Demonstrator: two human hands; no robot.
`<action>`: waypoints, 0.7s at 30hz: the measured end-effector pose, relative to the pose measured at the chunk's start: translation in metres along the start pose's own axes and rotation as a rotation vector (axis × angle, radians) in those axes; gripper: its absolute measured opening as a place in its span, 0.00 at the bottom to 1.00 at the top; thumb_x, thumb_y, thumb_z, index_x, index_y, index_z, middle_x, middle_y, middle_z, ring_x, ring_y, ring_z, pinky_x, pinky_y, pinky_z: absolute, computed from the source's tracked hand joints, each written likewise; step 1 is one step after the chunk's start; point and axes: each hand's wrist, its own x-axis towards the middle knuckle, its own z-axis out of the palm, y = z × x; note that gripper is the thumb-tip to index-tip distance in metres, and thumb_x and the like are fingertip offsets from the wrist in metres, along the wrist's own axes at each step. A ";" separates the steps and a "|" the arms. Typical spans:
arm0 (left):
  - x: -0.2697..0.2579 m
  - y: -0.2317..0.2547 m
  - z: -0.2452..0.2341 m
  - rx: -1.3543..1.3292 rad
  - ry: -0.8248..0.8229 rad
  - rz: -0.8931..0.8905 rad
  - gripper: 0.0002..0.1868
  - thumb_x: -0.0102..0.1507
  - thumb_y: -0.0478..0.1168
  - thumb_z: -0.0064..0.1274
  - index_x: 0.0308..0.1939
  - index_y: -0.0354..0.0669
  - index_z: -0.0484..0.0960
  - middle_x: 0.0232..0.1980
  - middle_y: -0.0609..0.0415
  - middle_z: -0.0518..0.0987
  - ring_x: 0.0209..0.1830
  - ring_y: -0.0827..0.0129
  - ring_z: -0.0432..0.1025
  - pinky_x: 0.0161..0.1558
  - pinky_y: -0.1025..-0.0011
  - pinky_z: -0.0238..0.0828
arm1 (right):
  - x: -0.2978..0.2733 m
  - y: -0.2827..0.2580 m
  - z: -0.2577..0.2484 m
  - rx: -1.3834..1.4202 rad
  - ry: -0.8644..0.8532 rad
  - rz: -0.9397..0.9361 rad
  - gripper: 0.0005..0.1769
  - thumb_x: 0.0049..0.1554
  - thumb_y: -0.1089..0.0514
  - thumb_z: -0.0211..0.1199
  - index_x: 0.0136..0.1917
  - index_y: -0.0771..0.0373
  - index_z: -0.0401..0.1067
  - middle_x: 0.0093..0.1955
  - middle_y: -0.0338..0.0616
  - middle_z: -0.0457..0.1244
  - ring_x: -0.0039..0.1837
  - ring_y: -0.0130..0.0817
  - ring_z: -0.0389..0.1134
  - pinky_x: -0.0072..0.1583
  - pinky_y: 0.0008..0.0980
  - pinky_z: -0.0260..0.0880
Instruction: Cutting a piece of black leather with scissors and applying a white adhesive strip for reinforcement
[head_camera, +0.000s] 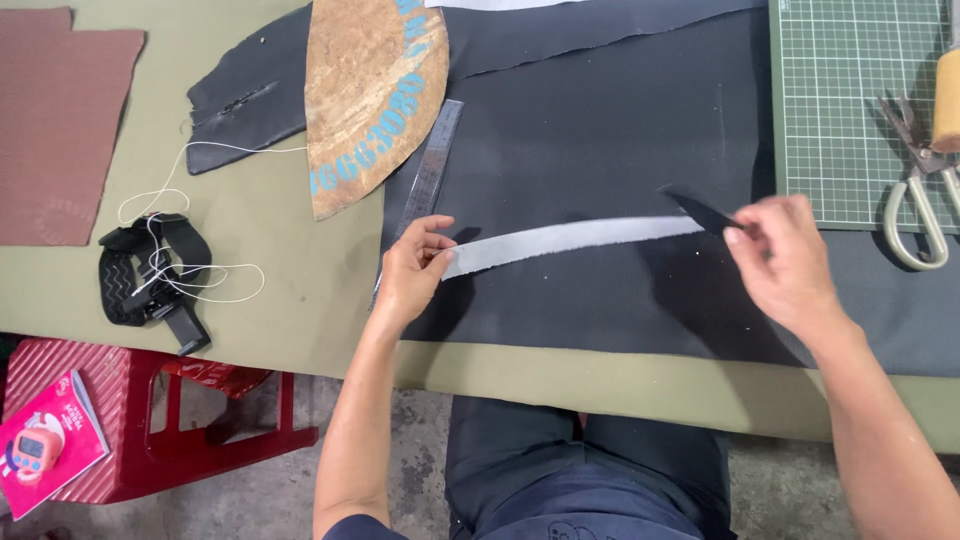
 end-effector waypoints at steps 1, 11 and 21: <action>0.000 -0.001 -0.001 -0.066 -0.034 -0.010 0.21 0.64 0.33 0.52 0.62 0.52 0.78 0.42 0.59 0.82 0.36 0.76 0.72 0.46 0.76 0.69 | -0.009 0.006 -0.005 0.276 -0.075 0.184 0.07 0.68 0.61 0.58 0.58 0.66 0.67 0.51 0.50 0.60 0.55 0.42 0.63 0.60 0.39 0.65; -0.008 0.015 0.008 0.121 -0.171 -0.092 0.23 0.66 0.32 0.47 0.64 0.56 0.76 0.43 0.59 0.82 0.38 0.73 0.71 0.49 0.72 0.69 | -0.048 0.031 -0.056 0.603 -0.419 0.307 0.30 0.69 0.54 0.47 0.28 0.66 0.71 0.40 0.45 0.67 0.44 0.35 0.64 0.54 0.32 0.59; -0.015 0.010 0.019 0.126 -0.115 -0.003 0.22 0.65 0.31 0.47 0.62 0.51 0.78 0.39 0.59 0.81 0.33 0.71 0.68 0.44 0.71 0.68 | -0.031 0.014 -0.067 0.123 -0.209 0.493 0.11 0.59 0.59 0.71 0.55 0.62 0.79 0.48 0.44 0.69 0.46 0.32 0.69 0.58 0.29 0.70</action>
